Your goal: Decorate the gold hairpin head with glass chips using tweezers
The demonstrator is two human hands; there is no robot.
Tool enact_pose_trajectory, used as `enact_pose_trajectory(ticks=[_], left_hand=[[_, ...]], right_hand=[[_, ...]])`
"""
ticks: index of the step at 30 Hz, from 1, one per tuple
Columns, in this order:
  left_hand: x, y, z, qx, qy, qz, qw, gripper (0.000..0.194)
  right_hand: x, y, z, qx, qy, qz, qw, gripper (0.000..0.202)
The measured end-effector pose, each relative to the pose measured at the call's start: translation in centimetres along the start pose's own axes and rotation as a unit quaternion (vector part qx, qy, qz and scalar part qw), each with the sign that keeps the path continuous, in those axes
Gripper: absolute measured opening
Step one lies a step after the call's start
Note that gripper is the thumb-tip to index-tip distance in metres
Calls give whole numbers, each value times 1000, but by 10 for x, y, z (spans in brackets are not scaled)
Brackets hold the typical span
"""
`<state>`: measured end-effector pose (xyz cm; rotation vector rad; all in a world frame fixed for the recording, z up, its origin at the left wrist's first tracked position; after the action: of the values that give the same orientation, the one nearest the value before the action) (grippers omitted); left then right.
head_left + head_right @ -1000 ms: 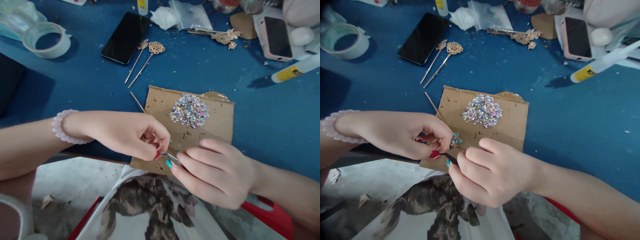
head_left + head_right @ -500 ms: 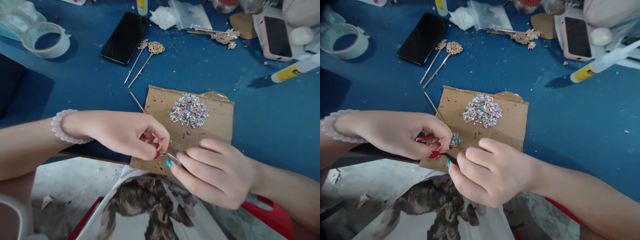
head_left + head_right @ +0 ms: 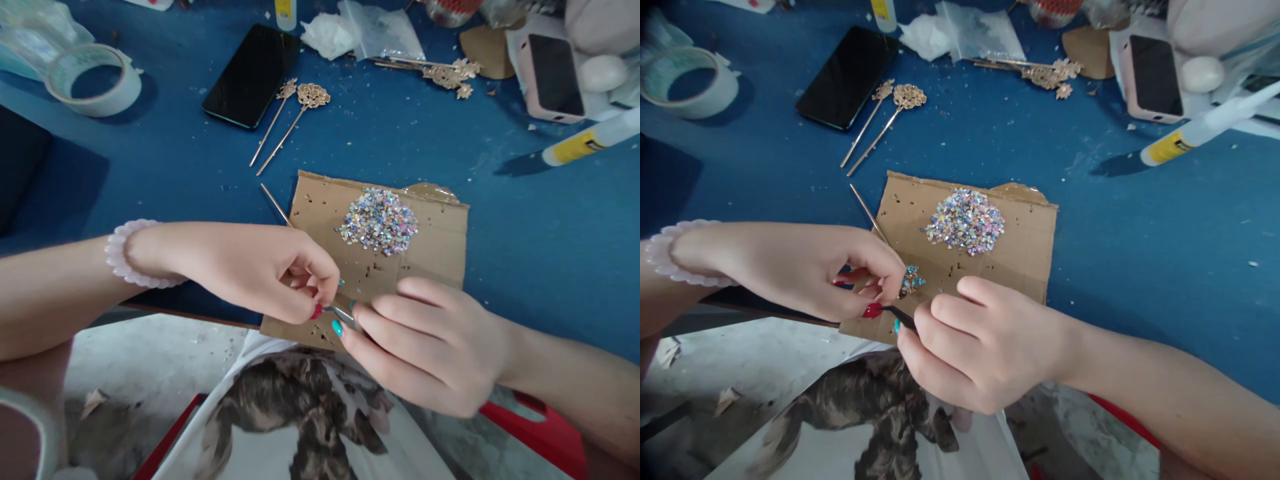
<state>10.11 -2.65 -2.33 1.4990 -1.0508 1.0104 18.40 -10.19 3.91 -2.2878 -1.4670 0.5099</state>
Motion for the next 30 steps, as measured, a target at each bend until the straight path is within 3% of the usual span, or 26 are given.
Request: enact_pose_trajectory(ticks=[12,16,19,21,24,30], left_hand=[[0,3,-2,-21,-21,26,999,10],[2,5,-11,-11,-37,37,999,10],[5,5,-23,35,-69,61,995,16],[11,6,-35,89,-152,91,980,17],[18,9,-46,137,-316,118,931,14],[14,12,-51,108,-426,123,890,16]], right_hand=[[3,1,-1,5,-16,14,1000,14],[24,-3,-5,3,-86,89,992,12],[47,-3,-6,-12,-174,160,971,11],[64,0,-11,11,-231,199,952,13],[90,7,-17,49,-291,241,925,17],[115,13,-9,-14,-220,283,933,15]])
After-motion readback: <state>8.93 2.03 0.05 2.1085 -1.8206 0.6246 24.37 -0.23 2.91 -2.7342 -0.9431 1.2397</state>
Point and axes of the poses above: each hand's wrist, its own y-axis away from the middle knuckle, its own z-axis out of the palm, x = y × z, the point moved 9 cm from there along -y, towards the middle knuckle, and after that the axes turned 14 degrees about z, right-handed, at the moved point
